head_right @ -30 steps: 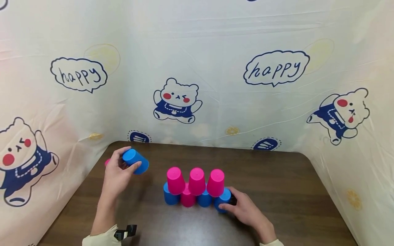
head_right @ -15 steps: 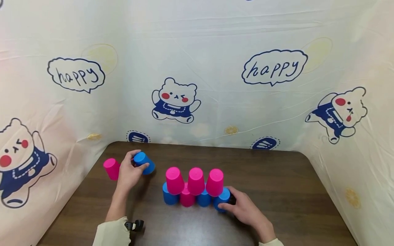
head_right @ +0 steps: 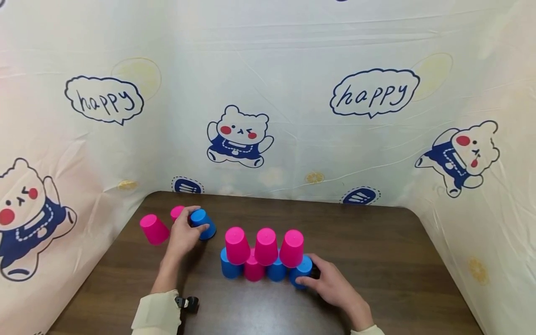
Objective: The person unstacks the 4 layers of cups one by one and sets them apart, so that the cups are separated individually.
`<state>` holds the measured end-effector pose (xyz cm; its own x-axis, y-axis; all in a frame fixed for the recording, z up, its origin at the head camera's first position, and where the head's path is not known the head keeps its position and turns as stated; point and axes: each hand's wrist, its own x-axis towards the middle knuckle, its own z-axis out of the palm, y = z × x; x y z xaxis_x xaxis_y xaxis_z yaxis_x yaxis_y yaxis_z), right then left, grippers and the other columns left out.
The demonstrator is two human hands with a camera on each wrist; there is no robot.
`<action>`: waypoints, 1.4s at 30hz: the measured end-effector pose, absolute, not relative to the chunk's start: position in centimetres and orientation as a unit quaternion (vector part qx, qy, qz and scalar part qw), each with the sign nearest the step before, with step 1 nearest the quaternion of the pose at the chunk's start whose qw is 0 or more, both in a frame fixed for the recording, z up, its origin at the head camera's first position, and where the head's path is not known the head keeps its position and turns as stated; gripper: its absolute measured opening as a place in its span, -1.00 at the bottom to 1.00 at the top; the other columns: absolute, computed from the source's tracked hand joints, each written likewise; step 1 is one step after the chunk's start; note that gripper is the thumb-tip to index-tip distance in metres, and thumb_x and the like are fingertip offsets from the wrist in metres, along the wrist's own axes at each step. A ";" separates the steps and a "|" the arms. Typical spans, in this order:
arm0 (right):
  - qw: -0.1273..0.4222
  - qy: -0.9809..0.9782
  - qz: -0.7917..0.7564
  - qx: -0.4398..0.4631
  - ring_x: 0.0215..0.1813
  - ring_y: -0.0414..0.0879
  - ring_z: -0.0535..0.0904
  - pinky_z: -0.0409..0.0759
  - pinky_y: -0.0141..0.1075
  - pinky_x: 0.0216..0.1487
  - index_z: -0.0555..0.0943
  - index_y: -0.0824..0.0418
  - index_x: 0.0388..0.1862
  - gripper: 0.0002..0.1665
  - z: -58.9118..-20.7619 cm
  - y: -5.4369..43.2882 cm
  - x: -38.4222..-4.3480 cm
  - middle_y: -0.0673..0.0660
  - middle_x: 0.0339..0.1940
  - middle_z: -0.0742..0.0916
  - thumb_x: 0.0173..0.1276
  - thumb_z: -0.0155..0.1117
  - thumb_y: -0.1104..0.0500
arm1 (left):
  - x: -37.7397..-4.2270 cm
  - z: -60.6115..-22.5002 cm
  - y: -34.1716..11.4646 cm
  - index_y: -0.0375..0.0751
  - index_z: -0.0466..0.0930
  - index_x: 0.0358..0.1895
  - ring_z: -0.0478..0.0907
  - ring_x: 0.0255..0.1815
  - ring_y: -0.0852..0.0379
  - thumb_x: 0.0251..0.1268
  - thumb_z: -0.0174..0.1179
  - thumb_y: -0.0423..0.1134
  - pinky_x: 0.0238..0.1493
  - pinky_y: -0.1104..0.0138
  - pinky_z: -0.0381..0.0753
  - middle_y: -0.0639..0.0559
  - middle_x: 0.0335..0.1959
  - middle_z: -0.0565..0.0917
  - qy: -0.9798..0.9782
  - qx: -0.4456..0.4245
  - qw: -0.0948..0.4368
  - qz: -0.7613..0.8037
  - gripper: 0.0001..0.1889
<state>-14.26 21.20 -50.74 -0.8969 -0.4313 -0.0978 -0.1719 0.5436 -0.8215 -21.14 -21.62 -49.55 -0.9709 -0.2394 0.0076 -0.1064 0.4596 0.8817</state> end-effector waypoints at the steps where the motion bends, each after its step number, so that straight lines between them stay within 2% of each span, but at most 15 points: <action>1: 0.146 0.867 -0.444 -0.174 0.14 0.02 0.64 0.67 0.10 0.25 0.53 0.10 0.40 -0.35 -50.7 21.2 -14.3 0.07 0.18 0.73 0.44 0.45 -0.11 | -21.2 -49.6 -21.5 -0.18 0.28 0.52 0.33 0.52 -0.44 0.39 0.35 -0.43 0.45 -0.37 0.36 -0.35 0.52 0.38 -0.853 0.103 0.064 -0.509 -0.31; 10: 0.146 0.869 -0.441 -0.173 0.15 0.02 0.63 0.66 0.14 0.26 0.53 0.10 0.40 -0.35 -51.0 21.3 -14.4 0.07 0.19 0.72 0.44 0.45 -0.10 | -21.6 -49.6 -21.1 -0.14 0.23 0.56 0.28 0.55 -0.46 0.44 0.31 -0.42 0.45 -0.39 0.33 -0.34 0.57 0.33 -0.862 0.109 0.037 -0.495 -0.30; 18: 0.142 0.870 -0.439 -0.172 0.16 0.00 0.64 0.68 0.00 0.23 0.53 0.09 0.40 -0.34 -51.2 21.2 -14.2 0.05 0.19 0.73 0.43 0.45 -0.12 | -21.7 -49.8 -21.0 -0.15 0.20 0.58 0.27 0.55 -0.46 0.44 0.30 -0.44 0.45 -0.40 0.33 -0.32 0.58 0.31 -0.863 0.102 0.026 -0.494 -0.28; 26: 0.148 0.870 -0.441 -0.164 0.15 0.02 0.64 0.67 0.13 0.24 0.53 0.13 0.40 -0.33 -51.0 21.2 -14.3 0.11 0.20 0.72 0.43 0.47 -0.09 | -21.5 -49.7 -20.9 -0.15 0.20 0.58 0.28 0.55 -0.47 0.42 0.31 -0.45 0.44 -0.39 0.33 -0.33 0.57 0.33 -0.867 0.093 0.032 -0.488 -0.26; 42: 0.150 0.871 -0.438 -0.164 0.15 0.03 0.64 0.67 0.15 0.24 0.52 0.13 0.41 -0.32 -50.7 21.2 -14.3 0.11 0.20 0.72 0.43 0.46 -0.11 | -21.2 -48.6 -20.8 -0.06 0.24 0.60 0.31 0.57 -0.36 0.38 0.39 -0.37 0.48 -0.31 0.36 -0.22 0.58 0.37 -0.865 0.075 0.052 -0.494 -0.22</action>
